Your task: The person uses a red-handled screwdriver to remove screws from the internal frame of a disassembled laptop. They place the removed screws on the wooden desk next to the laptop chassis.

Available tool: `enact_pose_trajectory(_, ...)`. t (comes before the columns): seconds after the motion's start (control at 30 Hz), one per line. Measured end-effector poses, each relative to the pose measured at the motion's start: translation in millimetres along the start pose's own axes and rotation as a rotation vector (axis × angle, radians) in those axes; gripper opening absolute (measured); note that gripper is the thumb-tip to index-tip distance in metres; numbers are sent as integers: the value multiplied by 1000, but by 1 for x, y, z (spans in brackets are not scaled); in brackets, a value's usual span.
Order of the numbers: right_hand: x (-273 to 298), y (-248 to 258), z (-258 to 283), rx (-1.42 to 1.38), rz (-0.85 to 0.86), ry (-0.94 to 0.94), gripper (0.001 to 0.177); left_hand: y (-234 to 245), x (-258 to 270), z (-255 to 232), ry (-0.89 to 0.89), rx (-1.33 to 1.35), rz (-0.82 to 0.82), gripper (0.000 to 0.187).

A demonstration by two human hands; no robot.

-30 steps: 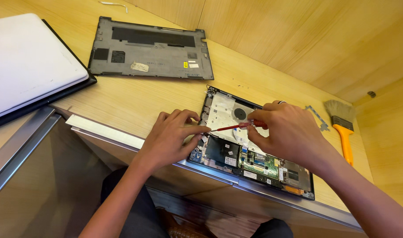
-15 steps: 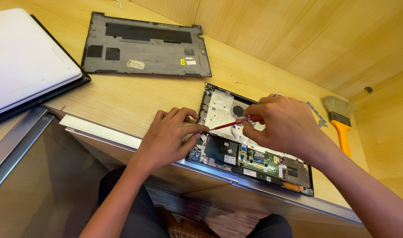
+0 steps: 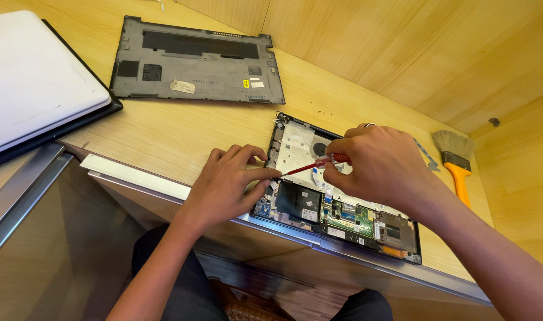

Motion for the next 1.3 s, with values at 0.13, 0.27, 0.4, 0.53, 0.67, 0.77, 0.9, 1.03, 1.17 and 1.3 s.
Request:
enact_pose_trajectory(0.13,-2,-1,1,-6,-6,-11,28,-1,0,1,5,-4,-3,20)
enact_pose_trajectory(0.27,-2,1,6,73,4,15,25,-1,0,1,3,-5,-2,20)
enact_pose_trajectory(0.4,-9,6,20,177,35,125,24,-1,0,1,6,-5,12,20)
enact_pose_trajectory(0.53,-22,-1,31,221,4,316,21,-5,0,3,7,-8,12,20)
enact_pose_trajectory(0.67,-15,-15,56,531,115,599,23,-2,2,0,-55,-44,-116,20)
enact_pose_trajectory(0.77,-10,-20,62,673,79,659,20,-1,2,-1,-47,-24,-121,20)
enact_pose_trajectory(0.9,-3,-12,73,710,-79,769,10,3,2,-2,-56,-30,-140,19)
enact_pose_trajectory(1.03,1,-10,82,692,-81,873,8,3,-1,2,-35,3,-111,19)
enact_pose_trajectory(1.17,23,-6,107,550,-336,1204,24,11,-12,-2,-96,354,-89,32)
enact_pose_trajectory(1.3,6,-18,115,665,-272,1222,15,-28,-19,15,10,678,-62,5)
Point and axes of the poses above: each hand's wrist, its own x-axis away from the middle knuckle, its own y-axis out of the back of the hand, z = x × y, the point moved 8 cm from there along -x, towards the middle knuckle, and after that the axes turned 10 degrees about -x, right-handed, at the moved point
